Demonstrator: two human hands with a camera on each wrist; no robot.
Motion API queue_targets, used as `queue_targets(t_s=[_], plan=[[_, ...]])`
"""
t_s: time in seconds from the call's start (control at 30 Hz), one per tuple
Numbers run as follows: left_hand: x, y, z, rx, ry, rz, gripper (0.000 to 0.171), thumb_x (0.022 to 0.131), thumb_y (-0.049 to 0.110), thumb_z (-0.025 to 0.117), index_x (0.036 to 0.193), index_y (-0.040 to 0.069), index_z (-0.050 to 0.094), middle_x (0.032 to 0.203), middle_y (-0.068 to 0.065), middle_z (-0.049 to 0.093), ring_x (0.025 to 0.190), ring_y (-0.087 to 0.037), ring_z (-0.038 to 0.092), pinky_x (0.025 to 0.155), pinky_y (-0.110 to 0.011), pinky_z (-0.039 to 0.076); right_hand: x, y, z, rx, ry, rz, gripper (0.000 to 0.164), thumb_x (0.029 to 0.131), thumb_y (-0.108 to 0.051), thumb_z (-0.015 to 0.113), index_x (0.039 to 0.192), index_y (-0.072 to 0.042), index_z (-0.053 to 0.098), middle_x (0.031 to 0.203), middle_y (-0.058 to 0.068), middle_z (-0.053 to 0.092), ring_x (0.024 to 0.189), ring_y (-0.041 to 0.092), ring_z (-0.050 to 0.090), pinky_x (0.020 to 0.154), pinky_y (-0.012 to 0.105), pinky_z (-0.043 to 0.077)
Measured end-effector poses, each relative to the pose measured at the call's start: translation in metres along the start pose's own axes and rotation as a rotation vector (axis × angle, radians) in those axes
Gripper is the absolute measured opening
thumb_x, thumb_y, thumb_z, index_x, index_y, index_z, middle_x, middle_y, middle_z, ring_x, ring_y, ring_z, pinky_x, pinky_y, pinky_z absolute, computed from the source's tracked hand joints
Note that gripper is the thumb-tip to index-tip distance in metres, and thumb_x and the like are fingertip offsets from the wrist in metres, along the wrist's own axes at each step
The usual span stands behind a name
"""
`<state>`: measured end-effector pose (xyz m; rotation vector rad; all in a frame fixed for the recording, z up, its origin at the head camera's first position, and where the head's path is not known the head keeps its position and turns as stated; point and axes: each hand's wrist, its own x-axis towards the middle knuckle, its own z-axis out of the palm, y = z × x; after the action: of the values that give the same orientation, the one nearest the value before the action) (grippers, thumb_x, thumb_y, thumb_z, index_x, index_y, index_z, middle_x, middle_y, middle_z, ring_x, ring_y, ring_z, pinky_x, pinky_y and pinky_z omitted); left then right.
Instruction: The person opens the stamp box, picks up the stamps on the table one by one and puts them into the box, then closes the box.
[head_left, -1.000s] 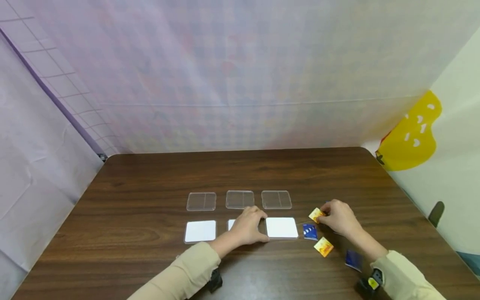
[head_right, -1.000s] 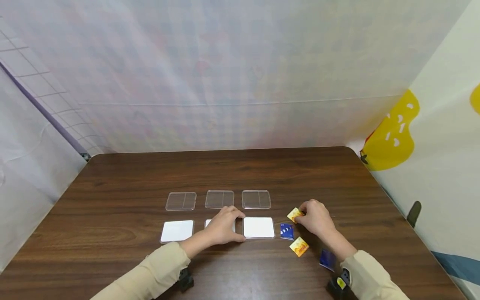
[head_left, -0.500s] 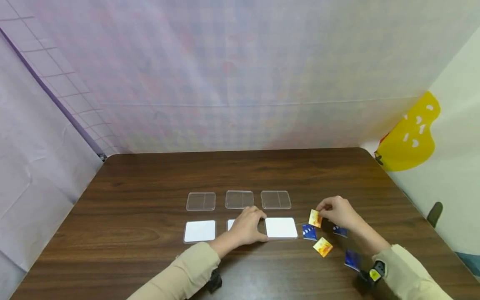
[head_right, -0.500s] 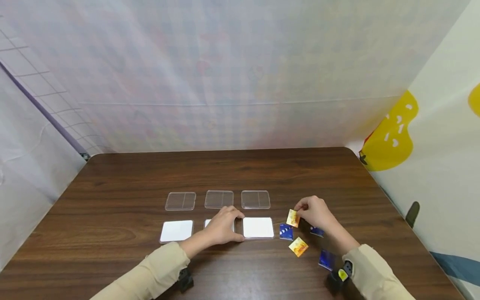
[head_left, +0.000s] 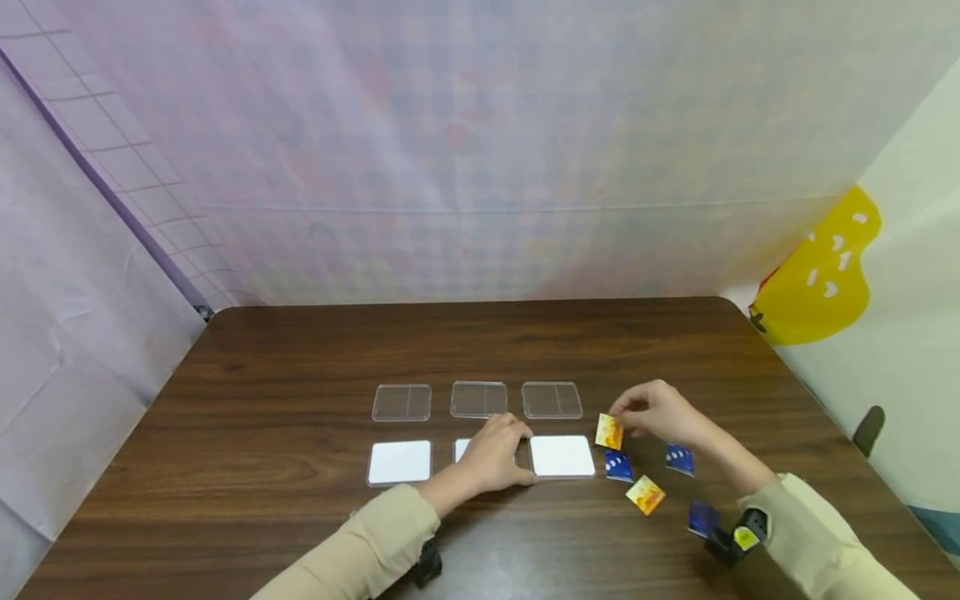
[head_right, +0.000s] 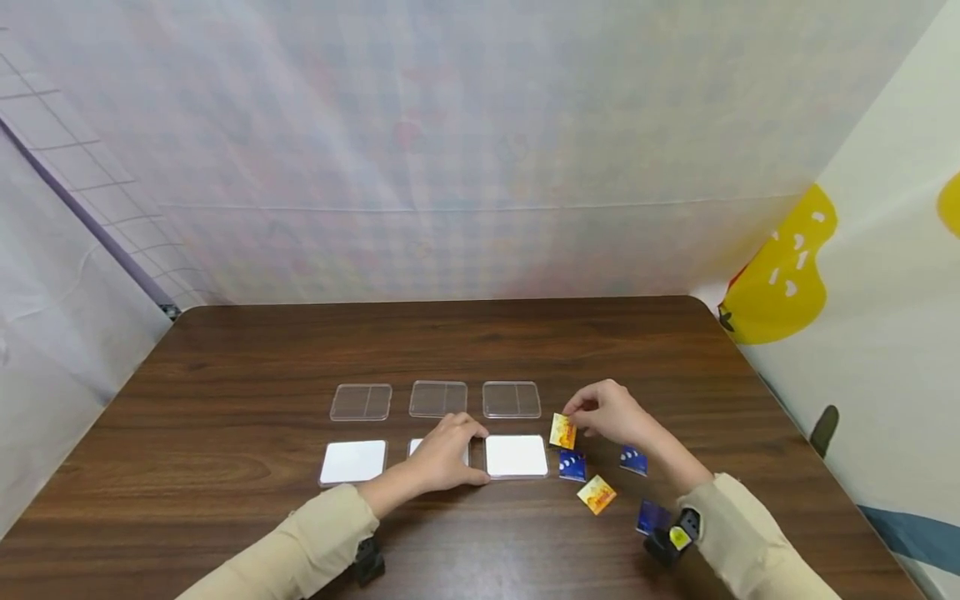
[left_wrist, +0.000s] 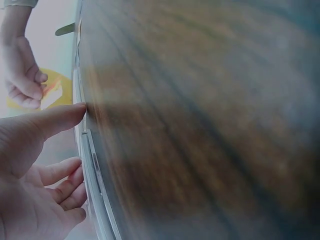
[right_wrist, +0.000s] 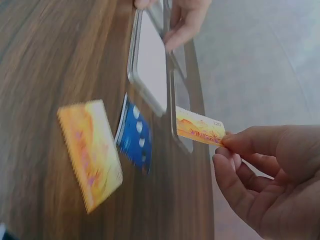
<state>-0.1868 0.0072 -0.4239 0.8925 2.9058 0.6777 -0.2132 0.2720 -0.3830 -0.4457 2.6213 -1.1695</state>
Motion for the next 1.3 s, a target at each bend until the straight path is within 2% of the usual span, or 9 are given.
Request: queue_targets(t_s=[0.33,0.53,0.77,0.97,1.13,1.3], plan=[[0.001,0.001,0.002,0.034,-0.006,-0.002,0.055,0.064,0.036,0.079,0.107,0.005,0.062,0.099,-0.003,0.056,0.095,-0.017,0.051,0.085,-0.024,0.042,0.016,-0.020,0.026,0.035,-0.104,-0.086,0.010,0.082,-0.002,0.061,0.086,0.005,0.066,0.082,0.012,0.066,0.067,0.018,0.060,0.055,0.028,0.053],[0.002,0.001,0.002,0.036,-0.012,-0.009,0.056,0.065,0.038,0.078,0.107,0.006,0.062,0.100,-0.002,0.056,0.094,-0.016,0.050,0.083,-0.023,0.043,0.026,-0.022,0.043,0.080,-0.148,-0.104,0.009,0.080,0.000,0.062,0.084,0.006,0.066,0.078,0.011,0.065,0.062,0.015,0.056,0.052,0.029,0.052],[0.001,0.001,0.001,0.024,-0.001,-0.006,0.056,0.064,0.037,0.079,0.106,0.005,0.062,0.098,-0.002,0.055,0.093,-0.016,0.050,0.083,-0.024,0.043,0.035,-0.021,0.058,0.102,-0.167,-0.127,0.009,0.076,0.003,0.062,0.083,0.008,0.066,0.074,0.012,0.065,0.058,0.010,0.054,0.048,0.024,0.049],[0.001,-0.001,0.002,0.024,-0.001,0.004,0.054,0.064,0.036,0.079,0.105,0.005,0.062,0.098,-0.002,0.055,0.093,-0.016,0.049,0.084,-0.024,0.042,0.037,-0.024,0.067,0.011,-0.138,-0.159,0.007,0.075,0.004,0.061,0.079,0.004,0.067,0.073,0.009,0.066,0.057,0.009,0.055,0.048,0.022,0.049],[0.001,-0.001,0.002,0.028,0.002,0.011,0.054,0.064,0.037,0.079,0.105,0.006,0.062,0.098,-0.001,0.055,0.093,-0.016,0.050,0.084,-0.024,0.042,0.035,-0.025,0.073,-0.095,-0.074,-0.196,0.011,0.073,0.006,0.058,0.075,0.000,0.067,0.069,0.005,0.065,0.050,0.004,0.051,0.045,0.019,0.046],[0.001,-0.001,0.002,0.026,0.001,0.007,0.054,0.065,0.037,0.079,0.105,0.006,0.062,0.098,-0.001,0.055,0.094,-0.016,0.050,0.084,-0.024,0.042,0.034,-0.027,0.077,-0.198,-0.007,-0.247,0.011,0.070,0.006,0.060,0.072,-0.003,0.067,0.067,0.001,0.064,0.055,0.002,0.051,0.050,0.018,0.045]])
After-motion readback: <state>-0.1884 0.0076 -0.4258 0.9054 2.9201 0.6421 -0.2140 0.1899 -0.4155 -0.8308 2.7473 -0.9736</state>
